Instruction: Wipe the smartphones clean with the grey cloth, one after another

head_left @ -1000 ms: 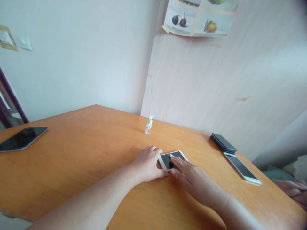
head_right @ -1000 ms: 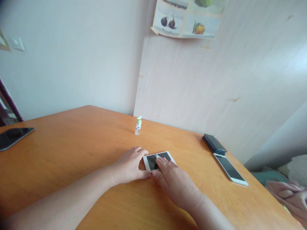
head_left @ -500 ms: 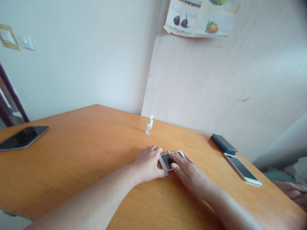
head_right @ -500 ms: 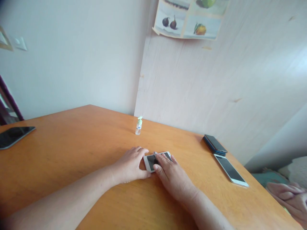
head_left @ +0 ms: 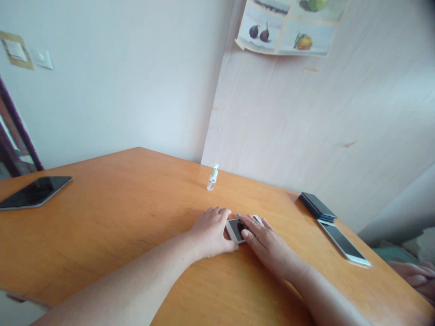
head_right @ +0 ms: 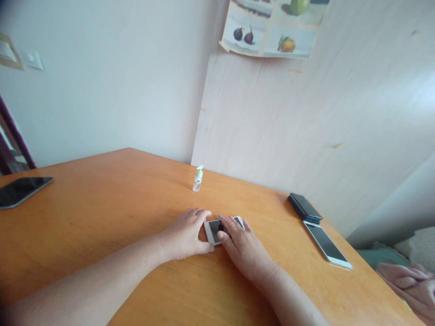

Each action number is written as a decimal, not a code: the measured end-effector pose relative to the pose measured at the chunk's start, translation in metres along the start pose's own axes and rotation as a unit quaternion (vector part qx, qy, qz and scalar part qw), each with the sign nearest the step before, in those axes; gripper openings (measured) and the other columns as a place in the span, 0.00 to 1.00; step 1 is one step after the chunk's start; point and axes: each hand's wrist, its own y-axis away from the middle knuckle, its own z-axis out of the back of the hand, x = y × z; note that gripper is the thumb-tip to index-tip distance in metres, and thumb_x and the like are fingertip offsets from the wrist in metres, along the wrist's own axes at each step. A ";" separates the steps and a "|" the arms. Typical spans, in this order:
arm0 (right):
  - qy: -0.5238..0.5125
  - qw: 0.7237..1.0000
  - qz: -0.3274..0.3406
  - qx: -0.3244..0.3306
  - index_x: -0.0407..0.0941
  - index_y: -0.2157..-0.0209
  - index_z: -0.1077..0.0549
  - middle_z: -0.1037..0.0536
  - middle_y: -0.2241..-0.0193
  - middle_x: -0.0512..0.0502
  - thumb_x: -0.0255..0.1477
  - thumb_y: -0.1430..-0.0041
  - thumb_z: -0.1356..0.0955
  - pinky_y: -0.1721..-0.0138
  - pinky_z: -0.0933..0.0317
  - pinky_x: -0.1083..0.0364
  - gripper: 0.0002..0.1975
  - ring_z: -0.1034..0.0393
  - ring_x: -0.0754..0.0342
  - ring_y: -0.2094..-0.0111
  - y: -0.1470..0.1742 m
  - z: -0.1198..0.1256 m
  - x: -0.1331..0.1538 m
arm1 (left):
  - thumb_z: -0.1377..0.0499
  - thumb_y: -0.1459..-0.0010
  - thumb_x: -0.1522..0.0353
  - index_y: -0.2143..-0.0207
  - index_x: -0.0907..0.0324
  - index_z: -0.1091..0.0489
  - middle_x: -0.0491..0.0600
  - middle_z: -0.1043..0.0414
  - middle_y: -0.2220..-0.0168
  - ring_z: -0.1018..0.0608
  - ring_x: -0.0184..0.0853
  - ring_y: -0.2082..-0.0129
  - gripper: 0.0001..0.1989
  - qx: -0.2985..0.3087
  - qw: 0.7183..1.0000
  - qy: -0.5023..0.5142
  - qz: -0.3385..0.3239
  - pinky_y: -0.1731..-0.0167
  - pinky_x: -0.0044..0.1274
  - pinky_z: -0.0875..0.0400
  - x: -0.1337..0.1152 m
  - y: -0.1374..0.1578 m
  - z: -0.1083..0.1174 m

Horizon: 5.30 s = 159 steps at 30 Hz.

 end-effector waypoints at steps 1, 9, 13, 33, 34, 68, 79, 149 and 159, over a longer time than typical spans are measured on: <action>0.011 0.999 -0.034 -0.010 0.45 0.34 0.43 0.38 0.36 0.40 0.43 0.30 0.47 0.34 0.62 0.34 0.28 0.50 0.44 0.34 -0.002 -0.002 -0.008 | 0.32 0.59 0.53 0.52 0.57 0.36 0.55 0.29 0.52 0.27 0.49 0.51 0.34 0.002 1.000 0.000 0.002 0.53 0.35 0.32 0.000 0.000 0.000; 0.001 1.000 0.017 0.014 0.42 0.32 0.49 0.43 0.34 0.39 0.45 0.31 0.45 0.33 0.64 0.37 0.32 0.58 0.44 0.31 -0.002 -0.008 0.012 | 0.35 0.55 0.55 0.47 0.60 0.38 0.58 0.28 0.51 0.26 0.49 0.51 0.35 -0.009 1.000 0.005 0.000 0.52 0.36 0.32 -0.001 0.001 -0.002; -0.058 0.993 0.079 0.066 0.46 0.31 0.54 0.43 0.34 0.43 0.42 0.30 0.44 0.32 0.63 0.39 0.31 0.54 0.46 0.32 0.006 0.008 0.045 | 0.37 0.51 0.59 0.42 0.60 0.42 0.59 0.29 0.49 0.26 0.48 0.50 0.36 -0.014 1.000 0.006 -0.006 0.51 0.35 0.33 0.002 0.001 -0.003; -0.265 0.946 -0.126 -0.137 0.45 0.53 0.27 0.19 0.61 0.45 0.34 0.40 0.36 0.63 0.32 0.52 0.16 0.25 0.50 0.63 -0.001 0.002 -0.018 | 0.31 0.59 0.51 0.46 0.58 0.38 0.56 0.30 0.49 0.28 0.49 0.50 0.41 0.006 1.000 0.003 0.000 0.51 0.35 0.33 0.002 0.000 -0.002; -0.225 0.952 -0.138 -0.154 0.45 0.54 0.26 0.19 0.63 0.46 0.34 0.40 0.36 0.63 0.33 0.52 0.15 0.25 0.50 0.63 -0.003 0.000 -0.022 | 0.31 0.59 0.51 0.46 0.58 0.38 0.56 0.30 0.49 0.28 0.49 0.50 0.40 0.007 1.000 0.002 0.001 0.51 0.35 0.33 0.002 0.000 -0.002; 0.009 1.000 0.014 -0.014 0.48 0.42 0.31 0.30 0.41 0.42 0.38 0.32 0.40 0.41 0.44 0.43 0.21 0.38 0.44 0.40 0.011 0.010 0.023 | 0.34 0.56 0.52 0.49 0.60 0.35 0.57 0.28 0.53 0.27 0.48 0.52 0.34 -0.008 1.000 0.000 -0.017 0.52 0.35 0.32 0.003 0.000 -0.004; 0.047 0.996 -0.072 -0.004 0.41 0.41 0.34 0.35 0.39 0.34 0.41 0.29 0.47 0.37 0.62 0.29 0.27 0.46 0.40 0.35 0.001 0.006 -0.011 | 0.31 0.61 0.51 0.48 0.59 0.36 0.57 0.30 0.49 0.28 0.51 0.49 0.40 -0.004 1.000 0.002 -0.006 0.50 0.36 0.32 0.002 -0.001 -0.004; 0.235 0.967 0.085 0.052 0.38 0.56 0.22 0.26 0.51 0.32 0.29 0.40 0.35 0.43 0.41 0.42 0.15 0.36 0.38 0.45 0.018 0.008 0.058 | 0.36 0.49 0.55 0.52 0.53 0.30 0.51 0.30 0.55 0.28 0.43 0.52 0.23 0.032 0.999 0.038 -0.008 0.52 0.29 0.35 0.012 -0.001 0.001; 0.218 0.974 0.052 0.033 0.40 0.64 0.20 0.22 0.59 0.33 0.24 0.41 0.36 0.47 0.40 0.42 0.12 0.32 0.38 0.50 0.016 0.012 0.036 | 0.35 0.52 0.58 0.50 0.52 0.31 0.50 0.31 0.55 0.29 0.43 0.52 0.25 0.051 0.998 0.028 -0.010 0.52 0.29 0.36 0.009 -0.001 0.005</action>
